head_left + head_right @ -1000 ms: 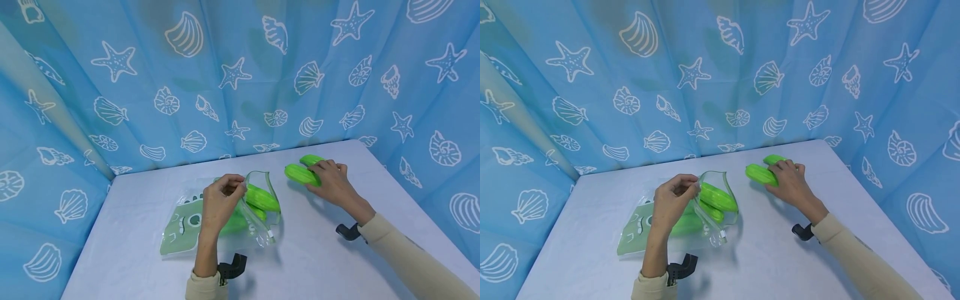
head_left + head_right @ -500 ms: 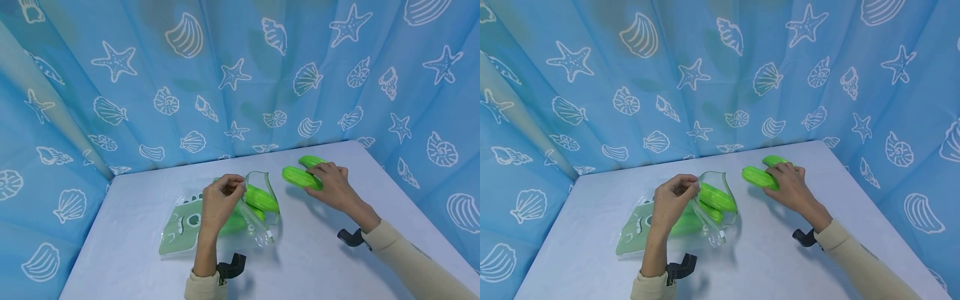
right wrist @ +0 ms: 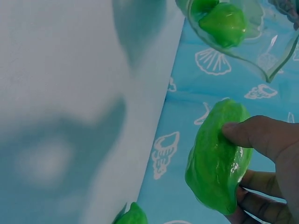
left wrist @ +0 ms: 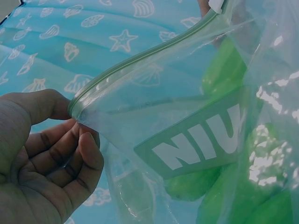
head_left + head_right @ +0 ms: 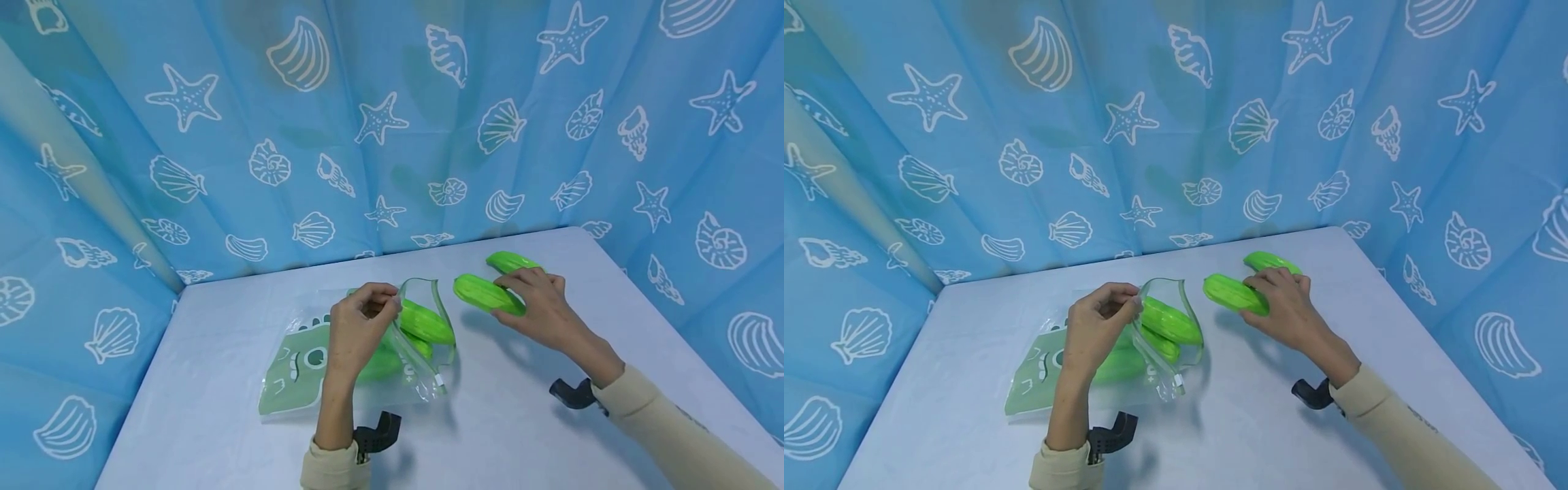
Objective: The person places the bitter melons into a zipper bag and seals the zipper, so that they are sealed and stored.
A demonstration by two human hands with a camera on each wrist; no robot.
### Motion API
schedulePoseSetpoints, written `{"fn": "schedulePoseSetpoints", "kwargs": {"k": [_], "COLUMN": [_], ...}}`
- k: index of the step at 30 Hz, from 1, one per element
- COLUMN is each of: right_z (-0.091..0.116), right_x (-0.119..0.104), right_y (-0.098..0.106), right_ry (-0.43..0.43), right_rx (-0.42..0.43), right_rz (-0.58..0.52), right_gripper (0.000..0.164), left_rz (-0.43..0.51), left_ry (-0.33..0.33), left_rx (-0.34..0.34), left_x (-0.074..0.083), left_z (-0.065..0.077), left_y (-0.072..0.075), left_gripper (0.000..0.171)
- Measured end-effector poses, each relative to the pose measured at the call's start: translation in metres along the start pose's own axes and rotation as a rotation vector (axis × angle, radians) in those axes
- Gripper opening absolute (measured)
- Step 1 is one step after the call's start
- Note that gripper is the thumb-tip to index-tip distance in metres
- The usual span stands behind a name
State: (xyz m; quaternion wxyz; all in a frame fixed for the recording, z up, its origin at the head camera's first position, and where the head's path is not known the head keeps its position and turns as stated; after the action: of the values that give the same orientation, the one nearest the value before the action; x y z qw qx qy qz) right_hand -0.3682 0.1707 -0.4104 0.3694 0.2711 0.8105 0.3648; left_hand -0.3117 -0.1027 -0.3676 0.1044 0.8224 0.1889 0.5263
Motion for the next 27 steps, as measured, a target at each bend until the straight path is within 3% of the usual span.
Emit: {"fn": "schedulePoseSetpoints", "kwargs": {"k": [20,27], "right_z": [0.002,0.0], "right_x": [-0.036,-0.047], "right_y": [0.003,0.009], "right_ry": [0.093,0.146], "right_rx": [0.0,0.036], "right_rz": [-0.053,-0.038], "right_gripper": [0.053,0.053], "left_rz": [-0.014,-0.015], "left_ry": [-0.01,-0.003], "left_rx": [-0.008,0.012], "left_x": [0.0,0.0], "left_z": [-0.001,-0.001], "left_y": [0.001,0.005], "left_gripper": [0.012,0.011]}}
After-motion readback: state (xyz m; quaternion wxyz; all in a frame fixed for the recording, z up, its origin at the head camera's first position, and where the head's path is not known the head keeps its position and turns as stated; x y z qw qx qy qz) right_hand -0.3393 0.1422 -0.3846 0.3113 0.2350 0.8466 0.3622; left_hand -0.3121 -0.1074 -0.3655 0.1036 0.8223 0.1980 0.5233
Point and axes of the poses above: each hand's wrist, its own z-axis away from the middle knuckle, its own y-axis out of the back of the hand, x = y × z, the point moved 10 cm from there along -z, towards the middle knuckle, and after that the axes turned 5 degrees about -z, right-handed, at the moved point
